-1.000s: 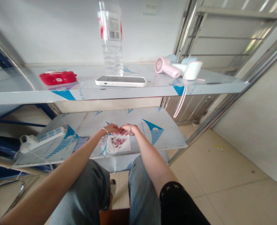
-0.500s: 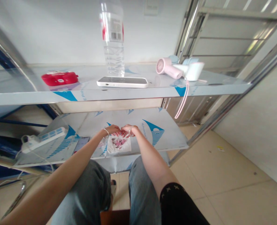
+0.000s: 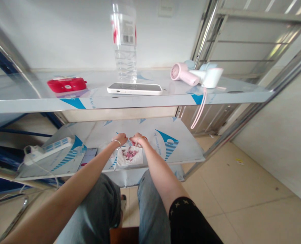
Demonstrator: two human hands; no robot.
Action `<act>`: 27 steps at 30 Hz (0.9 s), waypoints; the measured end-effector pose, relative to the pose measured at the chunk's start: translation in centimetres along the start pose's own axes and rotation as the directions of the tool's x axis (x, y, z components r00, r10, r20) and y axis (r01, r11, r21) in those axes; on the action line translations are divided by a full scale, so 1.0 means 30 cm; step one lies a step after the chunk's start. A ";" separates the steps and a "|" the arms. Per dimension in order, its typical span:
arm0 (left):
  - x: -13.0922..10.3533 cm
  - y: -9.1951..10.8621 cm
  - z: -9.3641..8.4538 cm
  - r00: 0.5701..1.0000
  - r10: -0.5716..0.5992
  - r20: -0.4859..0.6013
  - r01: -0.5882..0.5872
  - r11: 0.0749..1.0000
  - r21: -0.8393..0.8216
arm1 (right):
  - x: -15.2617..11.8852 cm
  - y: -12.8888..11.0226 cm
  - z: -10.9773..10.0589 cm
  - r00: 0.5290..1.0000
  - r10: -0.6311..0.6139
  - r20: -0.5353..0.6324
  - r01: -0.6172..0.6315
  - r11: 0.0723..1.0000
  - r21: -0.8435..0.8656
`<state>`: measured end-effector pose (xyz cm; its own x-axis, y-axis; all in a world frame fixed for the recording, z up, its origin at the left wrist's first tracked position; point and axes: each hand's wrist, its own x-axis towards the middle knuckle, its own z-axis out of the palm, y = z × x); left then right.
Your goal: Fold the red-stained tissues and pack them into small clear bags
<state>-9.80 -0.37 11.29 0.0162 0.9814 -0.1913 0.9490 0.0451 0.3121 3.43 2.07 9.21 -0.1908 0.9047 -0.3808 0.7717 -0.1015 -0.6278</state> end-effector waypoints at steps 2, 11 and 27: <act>-0.001 -0.006 -0.004 0.998 -0.050 -0.027 0.052 0.998 0.046 | 0.017 0.010 0.005 1.000 -0.029 -0.006 0.029 1.000 0.011; -0.019 0.004 -0.011 0.988 0.075 -0.133 -0.066 0.995 0.068 | 0.034 -0.006 0.044 0.990 -0.130 -0.060 0.140 0.960 0.241; 0.018 -0.024 0.022 0.990 0.134 -0.044 -0.132 0.990 0.053 | -0.085 -0.064 0.013 0.876 0.138 0.461 -0.478 0.370 0.797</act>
<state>-10.28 0.02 10.33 0.1295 0.9858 -0.1068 0.9540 -0.0945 0.2845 2.19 -0.20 11.13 -0.3406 0.5880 -0.7337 -0.1069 -0.7995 -0.5911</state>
